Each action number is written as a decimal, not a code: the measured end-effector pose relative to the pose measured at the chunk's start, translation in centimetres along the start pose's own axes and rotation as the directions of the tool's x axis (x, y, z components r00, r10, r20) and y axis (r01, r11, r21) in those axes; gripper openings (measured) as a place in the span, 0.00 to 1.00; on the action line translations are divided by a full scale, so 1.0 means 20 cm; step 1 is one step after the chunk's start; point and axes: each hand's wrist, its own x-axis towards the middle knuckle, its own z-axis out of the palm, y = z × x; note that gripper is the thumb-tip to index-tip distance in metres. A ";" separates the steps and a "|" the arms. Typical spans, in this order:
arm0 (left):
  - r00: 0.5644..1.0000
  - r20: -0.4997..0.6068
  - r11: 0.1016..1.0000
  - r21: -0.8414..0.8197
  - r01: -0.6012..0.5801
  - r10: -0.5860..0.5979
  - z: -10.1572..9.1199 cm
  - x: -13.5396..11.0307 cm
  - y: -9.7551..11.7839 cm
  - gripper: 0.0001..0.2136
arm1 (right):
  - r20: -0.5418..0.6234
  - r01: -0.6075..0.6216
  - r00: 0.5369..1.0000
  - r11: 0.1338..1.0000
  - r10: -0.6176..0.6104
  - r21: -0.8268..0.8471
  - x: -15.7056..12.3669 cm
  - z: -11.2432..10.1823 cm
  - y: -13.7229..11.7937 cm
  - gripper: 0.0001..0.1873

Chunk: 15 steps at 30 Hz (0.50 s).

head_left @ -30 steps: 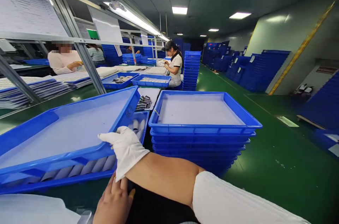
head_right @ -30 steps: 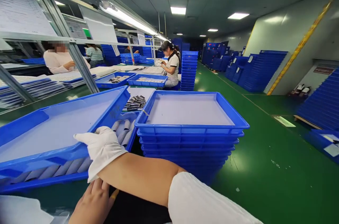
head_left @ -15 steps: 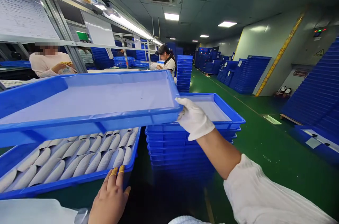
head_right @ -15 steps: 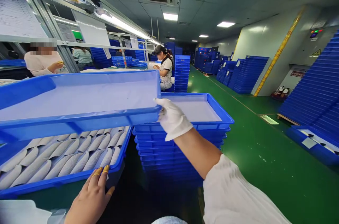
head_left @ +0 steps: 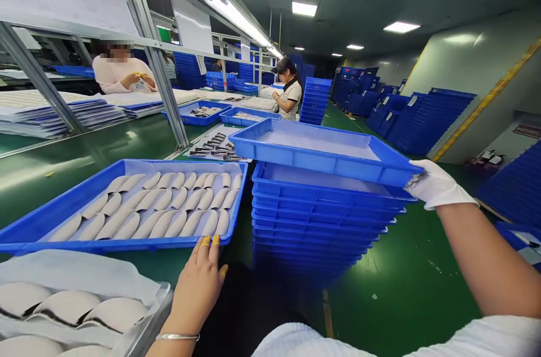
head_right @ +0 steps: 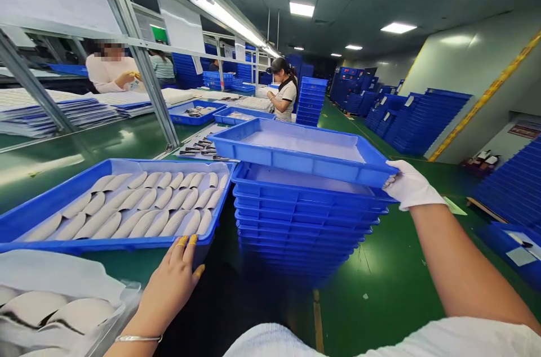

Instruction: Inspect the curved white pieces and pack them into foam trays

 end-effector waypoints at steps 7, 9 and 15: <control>0.999 0.023 0.999 -0.017 0.035 -0.034 -0.02 0.00 0.02 0.28 | -0.131 0.140 0.939 0.701 -0.319 -0.699 -0.02 0.11 -0.04 0.27; 0.999 0.030 0.998 -0.046 0.040 -0.039 -0.03 0.01 0.02 0.29 | 0.060 0.268 0.935 0.585 -0.350 -0.765 -0.07 0.30 -0.11 0.28; 0.997 0.013 0.973 -0.218 0.079 -0.078 -0.07 -0.08 0.03 0.26 | 0.448 0.572 0.810 0.345 -0.378 -0.744 -0.13 0.78 -0.12 0.32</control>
